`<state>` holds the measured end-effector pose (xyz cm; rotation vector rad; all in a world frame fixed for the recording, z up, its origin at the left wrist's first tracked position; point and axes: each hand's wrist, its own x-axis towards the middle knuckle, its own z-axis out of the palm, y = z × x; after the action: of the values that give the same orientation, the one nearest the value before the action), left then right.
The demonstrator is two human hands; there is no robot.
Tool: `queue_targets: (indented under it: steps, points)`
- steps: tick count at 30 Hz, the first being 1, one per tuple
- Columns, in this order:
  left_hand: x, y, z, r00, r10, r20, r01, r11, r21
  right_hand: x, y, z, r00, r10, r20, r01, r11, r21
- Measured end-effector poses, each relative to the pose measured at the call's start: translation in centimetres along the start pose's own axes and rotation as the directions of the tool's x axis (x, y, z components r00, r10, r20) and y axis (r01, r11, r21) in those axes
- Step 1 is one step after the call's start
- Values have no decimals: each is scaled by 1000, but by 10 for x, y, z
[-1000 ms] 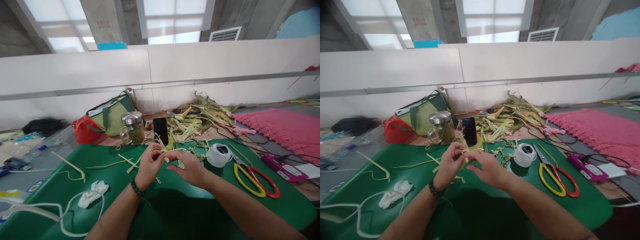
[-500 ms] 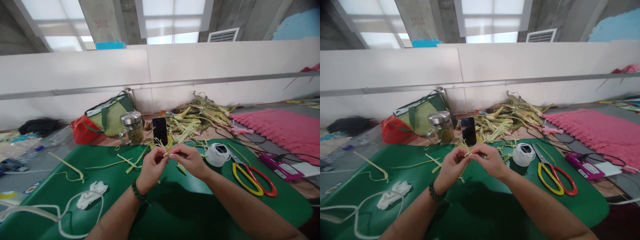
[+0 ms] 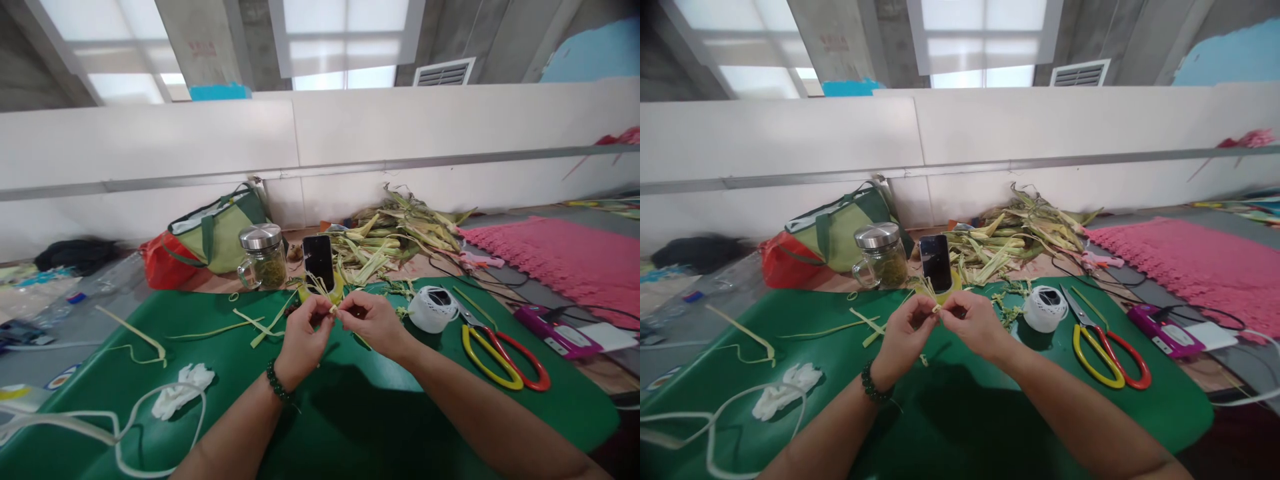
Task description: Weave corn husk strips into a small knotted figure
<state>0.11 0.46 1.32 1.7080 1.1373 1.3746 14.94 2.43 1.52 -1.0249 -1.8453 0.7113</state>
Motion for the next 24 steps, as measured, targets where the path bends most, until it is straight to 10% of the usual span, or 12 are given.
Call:
queue_targets:
  steps: [7, 21, 24]
  points:
    - [-1, 0, 0, 997, 53, 64, -64, 981, 185, -1, 2, -1, 975, -214, -59, 198, 958, -205]
    - [-6, -4, 0, 989, 110, 100, -141, 910, 391, -3, 3, 6, 993, 28, -117, -9, 986, 165]
    - [-8, -8, 0, 975, 154, 159, -215, 831, 514, -1, 5, 6, 997, 71, 18, -73, 971, 229]
